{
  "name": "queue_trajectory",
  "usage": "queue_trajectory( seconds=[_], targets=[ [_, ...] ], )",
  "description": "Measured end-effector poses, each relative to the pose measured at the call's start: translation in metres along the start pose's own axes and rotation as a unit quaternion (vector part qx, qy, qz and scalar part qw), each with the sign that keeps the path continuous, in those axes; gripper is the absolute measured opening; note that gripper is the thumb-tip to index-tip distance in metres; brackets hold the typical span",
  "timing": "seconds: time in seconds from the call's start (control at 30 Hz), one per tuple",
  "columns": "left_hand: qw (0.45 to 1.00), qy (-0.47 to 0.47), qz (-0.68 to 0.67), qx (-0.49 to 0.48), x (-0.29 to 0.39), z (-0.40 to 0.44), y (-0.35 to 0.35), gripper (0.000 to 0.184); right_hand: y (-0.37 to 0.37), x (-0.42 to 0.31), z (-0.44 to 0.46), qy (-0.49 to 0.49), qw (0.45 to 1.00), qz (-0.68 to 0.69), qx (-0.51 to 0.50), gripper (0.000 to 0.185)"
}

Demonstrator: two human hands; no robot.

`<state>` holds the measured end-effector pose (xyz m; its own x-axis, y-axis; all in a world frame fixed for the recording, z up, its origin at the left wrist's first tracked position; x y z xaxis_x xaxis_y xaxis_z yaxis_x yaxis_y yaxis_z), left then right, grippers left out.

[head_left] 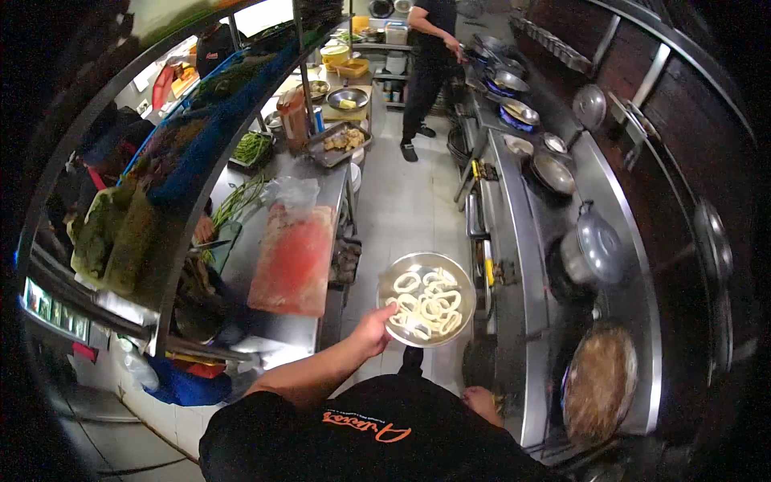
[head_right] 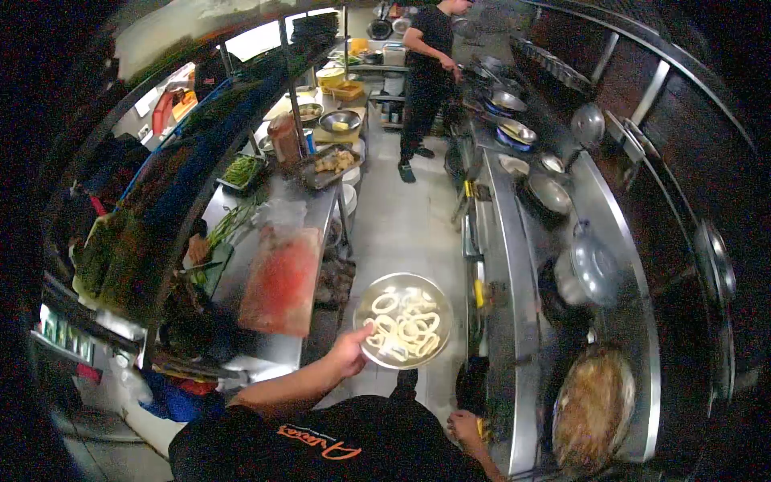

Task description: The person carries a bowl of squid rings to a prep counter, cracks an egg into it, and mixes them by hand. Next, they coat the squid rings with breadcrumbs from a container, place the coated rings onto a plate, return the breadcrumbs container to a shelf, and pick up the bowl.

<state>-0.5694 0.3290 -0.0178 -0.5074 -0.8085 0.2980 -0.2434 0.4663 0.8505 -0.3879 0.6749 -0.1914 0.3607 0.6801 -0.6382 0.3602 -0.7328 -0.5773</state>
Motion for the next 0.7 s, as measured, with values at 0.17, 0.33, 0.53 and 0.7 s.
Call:
queue_trajectory(
  seconds=[0.17, 0.33, 0.53, 0.7],
  targets=[
    [0.993, 0.054, 0.03, 0.097, 0.041, 0.069, 0.021, 0.039, -0.113, -0.1, 0.153, 0.039, 0.997, -0.023, 0.055, 0.018],
    [0.984, 0.132, -0.033, 0.114, 0.101, 0.108, 0.025, 0.04, -0.179, -0.197, 0.302, -0.098, 0.98, -0.169, 0.046, 0.017],
    [0.968, 0.198, -0.072, 0.134, 0.183, 0.164, 0.004, 0.039, -0.186, -0.297, 0.419, -0.08, 0.994, -0.072, 0.009, 0.02],
    [0.955, 0.229, -0.043, 0.183, 0.256, 0.225, 0.012, 0.041, -0.145, -0.312, 0.488, -0.018, 0.984, -0.086, -0.157, 0.023]
  ],
)
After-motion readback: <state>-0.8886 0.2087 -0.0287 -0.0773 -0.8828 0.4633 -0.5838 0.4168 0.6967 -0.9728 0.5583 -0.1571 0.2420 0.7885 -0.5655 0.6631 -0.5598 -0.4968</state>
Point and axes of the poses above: each hand's wrist, its own z-axis towards the middle knuckle, its own y-axis out of the palm, x = y × z, the point moved 4 cm from there along z, towards the middle knuckle, and after that the axes turned 14 degrees about -z, right-handed, at the moved point
